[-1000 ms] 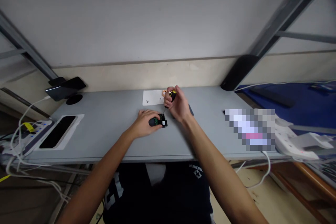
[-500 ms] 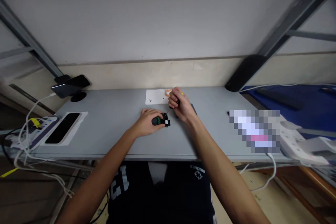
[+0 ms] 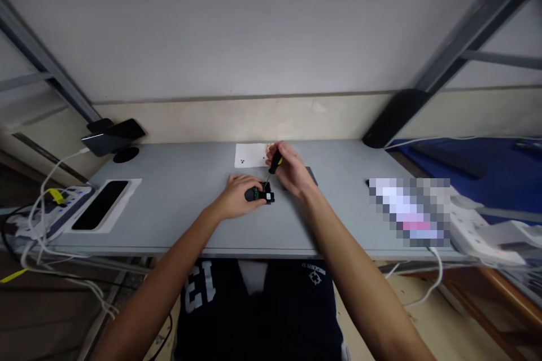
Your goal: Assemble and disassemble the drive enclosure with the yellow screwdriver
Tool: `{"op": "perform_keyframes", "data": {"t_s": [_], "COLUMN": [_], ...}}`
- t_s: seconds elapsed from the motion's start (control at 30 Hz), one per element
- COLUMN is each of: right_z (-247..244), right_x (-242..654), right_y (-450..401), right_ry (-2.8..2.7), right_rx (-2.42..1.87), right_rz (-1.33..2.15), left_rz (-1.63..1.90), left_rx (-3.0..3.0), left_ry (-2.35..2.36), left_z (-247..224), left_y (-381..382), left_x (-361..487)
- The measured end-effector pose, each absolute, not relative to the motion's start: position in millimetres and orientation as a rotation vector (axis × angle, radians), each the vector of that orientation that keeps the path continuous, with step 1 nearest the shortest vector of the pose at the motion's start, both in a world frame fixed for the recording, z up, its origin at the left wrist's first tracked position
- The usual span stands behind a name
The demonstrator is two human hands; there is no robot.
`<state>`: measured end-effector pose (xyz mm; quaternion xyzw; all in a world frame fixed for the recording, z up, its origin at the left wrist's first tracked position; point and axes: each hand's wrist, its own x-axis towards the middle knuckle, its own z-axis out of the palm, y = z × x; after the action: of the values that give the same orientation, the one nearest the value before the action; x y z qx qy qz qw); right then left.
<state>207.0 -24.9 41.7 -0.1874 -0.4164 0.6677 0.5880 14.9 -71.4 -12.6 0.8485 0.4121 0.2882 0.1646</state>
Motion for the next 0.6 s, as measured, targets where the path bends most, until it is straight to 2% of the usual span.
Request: {"op": "perform_keyframes", "data": {"t_s": [0.33,0.6], "right_z": [42.9,45.0], "right_x": [208.0,209.5], "right_y": [-26.4,-22.7], "right_ry": [-1.107,-1.018], "right_rx": [-0.551,-0.407], "right_rz": [1.500,1.620], "left_rz": [0.814,0.826], "left_rx": [2.417,2.418], "left_ry": [1.183,1.177], "left_z": [-12.5,-13.8], "left_y": [-71.4,-69.9], "left_x": [15.2,15.5]}}
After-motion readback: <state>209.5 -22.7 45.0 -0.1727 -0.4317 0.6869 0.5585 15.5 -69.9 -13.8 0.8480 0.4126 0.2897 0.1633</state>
